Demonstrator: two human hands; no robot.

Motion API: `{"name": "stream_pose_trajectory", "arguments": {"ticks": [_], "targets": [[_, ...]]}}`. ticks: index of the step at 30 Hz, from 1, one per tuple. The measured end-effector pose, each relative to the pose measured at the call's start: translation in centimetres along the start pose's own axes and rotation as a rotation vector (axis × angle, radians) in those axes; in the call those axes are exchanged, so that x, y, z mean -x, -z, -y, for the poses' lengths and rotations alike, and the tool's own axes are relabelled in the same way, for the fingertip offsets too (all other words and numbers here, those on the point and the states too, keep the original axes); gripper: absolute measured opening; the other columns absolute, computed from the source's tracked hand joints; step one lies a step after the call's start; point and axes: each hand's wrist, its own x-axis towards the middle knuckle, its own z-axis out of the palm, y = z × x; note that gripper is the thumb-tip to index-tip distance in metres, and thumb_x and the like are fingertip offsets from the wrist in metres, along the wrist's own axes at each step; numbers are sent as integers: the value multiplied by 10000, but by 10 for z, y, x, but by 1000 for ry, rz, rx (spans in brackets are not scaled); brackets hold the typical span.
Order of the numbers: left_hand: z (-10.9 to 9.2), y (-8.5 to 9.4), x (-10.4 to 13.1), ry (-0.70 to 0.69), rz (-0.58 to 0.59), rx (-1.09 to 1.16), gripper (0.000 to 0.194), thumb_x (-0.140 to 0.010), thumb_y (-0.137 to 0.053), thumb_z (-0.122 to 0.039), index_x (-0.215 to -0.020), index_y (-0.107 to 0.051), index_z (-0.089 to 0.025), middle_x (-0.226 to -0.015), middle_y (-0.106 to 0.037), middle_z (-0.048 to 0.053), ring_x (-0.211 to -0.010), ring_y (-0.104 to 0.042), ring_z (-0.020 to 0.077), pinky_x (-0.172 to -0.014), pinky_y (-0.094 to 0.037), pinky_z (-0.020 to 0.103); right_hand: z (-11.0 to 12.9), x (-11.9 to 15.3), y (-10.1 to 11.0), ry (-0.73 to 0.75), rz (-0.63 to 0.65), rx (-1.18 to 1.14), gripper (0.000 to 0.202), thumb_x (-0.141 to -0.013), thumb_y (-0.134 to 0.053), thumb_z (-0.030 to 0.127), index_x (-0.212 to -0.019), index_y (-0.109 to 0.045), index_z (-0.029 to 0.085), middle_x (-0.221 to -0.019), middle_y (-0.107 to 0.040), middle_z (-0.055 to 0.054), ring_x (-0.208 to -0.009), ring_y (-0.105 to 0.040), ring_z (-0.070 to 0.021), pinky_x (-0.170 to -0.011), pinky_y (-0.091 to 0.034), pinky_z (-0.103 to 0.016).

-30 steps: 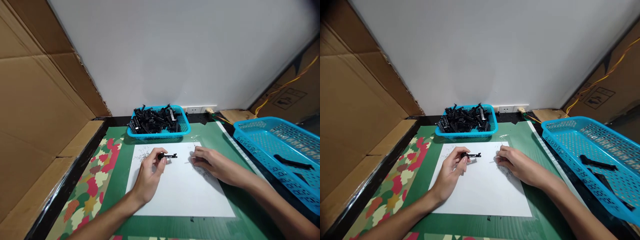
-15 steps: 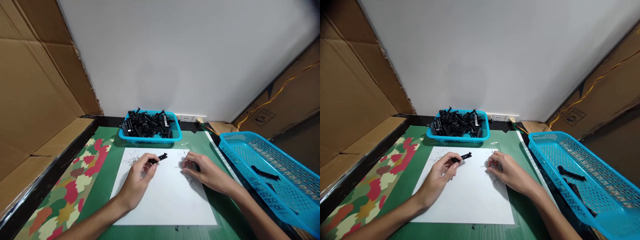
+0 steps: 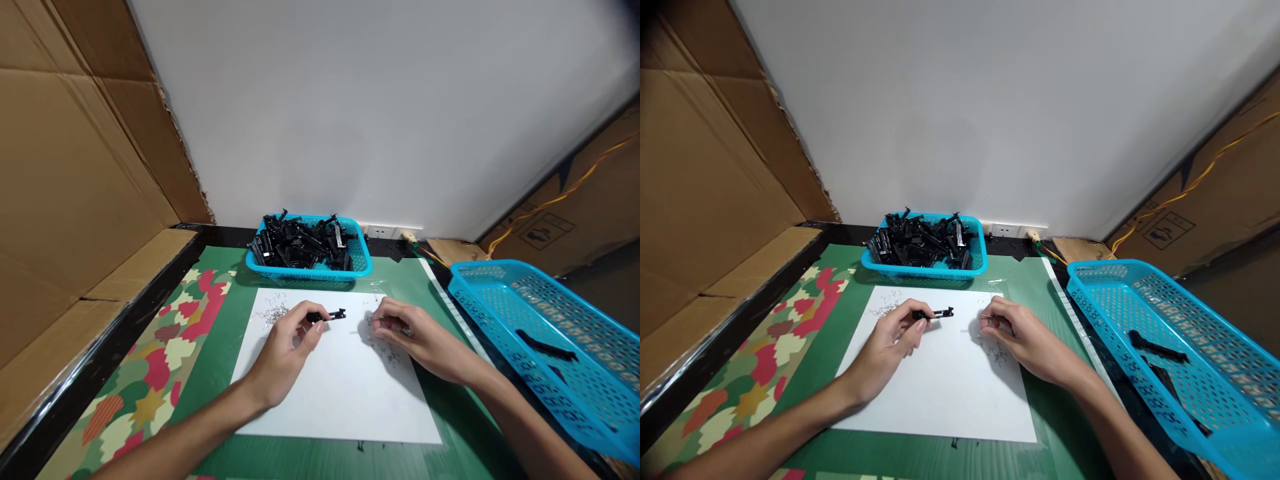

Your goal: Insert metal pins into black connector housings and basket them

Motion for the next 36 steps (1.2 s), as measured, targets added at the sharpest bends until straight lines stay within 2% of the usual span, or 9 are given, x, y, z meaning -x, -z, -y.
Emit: {"name": "stream_pose_trajectory", "arguments": {"ticks": [4, 8, 14, 20, 24, 33, 36], "targets": [[-2, -2, 2, 33, 62, 110, 316, -1085, -542, -502, -1130, -650, -208, -860, -549, -2, -717, -447, 129, -636, -357, 258, 14, 3, -9, 19, -41, -131, 279, -1105, -543, 464, -987, -610, 220, -920, -606, -30, -820, -526, -183, -711, -422, -300], [-6, -4, 4, 117, 162, 264, 358, -1089, -516, -542, -1147, -626, -206, -830, -544, -8, -662, -442, 111, -597, -330, 247, 26, 5, -27, 85, -85, -213, 274, -1116, -513, 458, -992, -593, 227, -919, -600, -37, -808, -533, -184, -705, -442, -307], [-8, -4, 3, 181, 203, 425, 462, -1058, -511, -633, -1135, -639, -196, -824, -486, 0, -637, -443, 113, -552, -291, 248, 28, 6, -42, 156, -104, -234, 227, -1119, -522, 417, -1001, -606, 242, -950, -621, -39, -832, -575, -187, -748, -479, -313], [-6, -3, 2, 188, 187, 433, 451, -1057, -508, -631, -1133, -649, -209, -910, -485, 15, -647, -412, 111, -578, -284, 262, 33, 6, -47, 256, -33, -153, 176, -1131, -499, 333, -1017, -611, 257, -973, -659, -50, -871, -612, -203, -780, -478, -331], [-7, -3, 4, 150, 190, 376, 448, -1083, -459, -609, -1111, -646, -203, -853, -472, 9, -672, -415, 135, -614, -305, 279, 33, 7, -53, 305, -25, -116, 143, -1132, -482, 275, -1056, -603, 268, -1015, -673, -60, -904, -630, -209, -801, -492, -340], [-9, -3, 6, 143, 223, 333, 467, -1083, -438, -623, -1125, -651, -209, -781, -445, -3, -663, -409, 152, -613, -299, 292, 29, 6, -55, 233, -82, -87, 149, -1131, -488, 333, -1044, -586, 262, -1006, -663, -65, -873, -614, -211, -767, -498, -337], [-6, -3, 4, 150, 145, 359, 447, -1070, -475, -626, -1132, -645, -217, -799, -456, -3, -657, -414, 140, -584, -280, 276, 29, 5, -47, 161, -8, -32, 175, -1139, -456, 351, -1053, -577, 259, -1035, -672, -70, -902, -628, -217, -806, -511, -349]]}}
